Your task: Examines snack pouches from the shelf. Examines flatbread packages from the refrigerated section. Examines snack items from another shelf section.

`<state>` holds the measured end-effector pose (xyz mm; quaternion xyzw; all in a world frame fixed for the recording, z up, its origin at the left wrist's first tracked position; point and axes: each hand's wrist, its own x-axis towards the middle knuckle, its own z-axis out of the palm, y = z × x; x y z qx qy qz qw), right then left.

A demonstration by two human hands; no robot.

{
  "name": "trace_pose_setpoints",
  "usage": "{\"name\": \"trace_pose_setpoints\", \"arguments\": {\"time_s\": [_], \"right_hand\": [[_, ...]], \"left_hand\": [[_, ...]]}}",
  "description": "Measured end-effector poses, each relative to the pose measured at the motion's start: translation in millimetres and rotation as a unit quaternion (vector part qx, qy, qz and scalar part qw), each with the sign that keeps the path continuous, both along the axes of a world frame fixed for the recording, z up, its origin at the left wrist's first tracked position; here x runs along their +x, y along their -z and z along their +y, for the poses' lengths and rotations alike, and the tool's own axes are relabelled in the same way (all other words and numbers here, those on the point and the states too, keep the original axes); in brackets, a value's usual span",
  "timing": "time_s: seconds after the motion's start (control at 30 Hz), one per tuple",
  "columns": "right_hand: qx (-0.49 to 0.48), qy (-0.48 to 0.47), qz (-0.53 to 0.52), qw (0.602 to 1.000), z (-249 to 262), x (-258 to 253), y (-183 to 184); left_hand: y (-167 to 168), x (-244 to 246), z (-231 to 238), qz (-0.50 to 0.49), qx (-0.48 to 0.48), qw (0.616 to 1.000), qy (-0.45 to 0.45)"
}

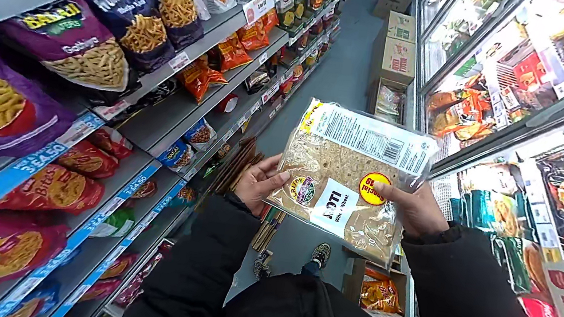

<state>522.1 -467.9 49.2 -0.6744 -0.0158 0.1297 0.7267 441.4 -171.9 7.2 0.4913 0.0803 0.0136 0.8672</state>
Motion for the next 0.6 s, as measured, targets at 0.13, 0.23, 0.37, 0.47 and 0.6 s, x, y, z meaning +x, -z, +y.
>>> {"name": "trace_pose_setpoints", "arguments": {"time_s": [0.13, 0.23, 0.37, 0.47, 0.6], "right_hand": [[-0.029, 0.061, 0.054, 0.996, -43, -1, 32], [-0.056, 0.119, 0.117, 0.984, -76, 2, 69], [-0.154, 0.194, 0.175, 0.953, -125, 22, 158], [-0.216, 0.271, 0.232, 0.909, -162, 41, 248], [-0.274, 0.352, 0.314, 0.838, -221, 65, 383]], "left_hand": [[40, 42, -33, 0.078, 0.045, 0.992, 0.093], [69, 75, -55, 0.175, 0.152, 0.963, 0.138], [97, 108, -65, 0.218, 0.177, 0.951, 0.126], [110, 115, -91, 0.216, 0.177, 0.954, 0.114], [124, 117, -140, 0.270, 0.153, 0.934, 0.177]]}}
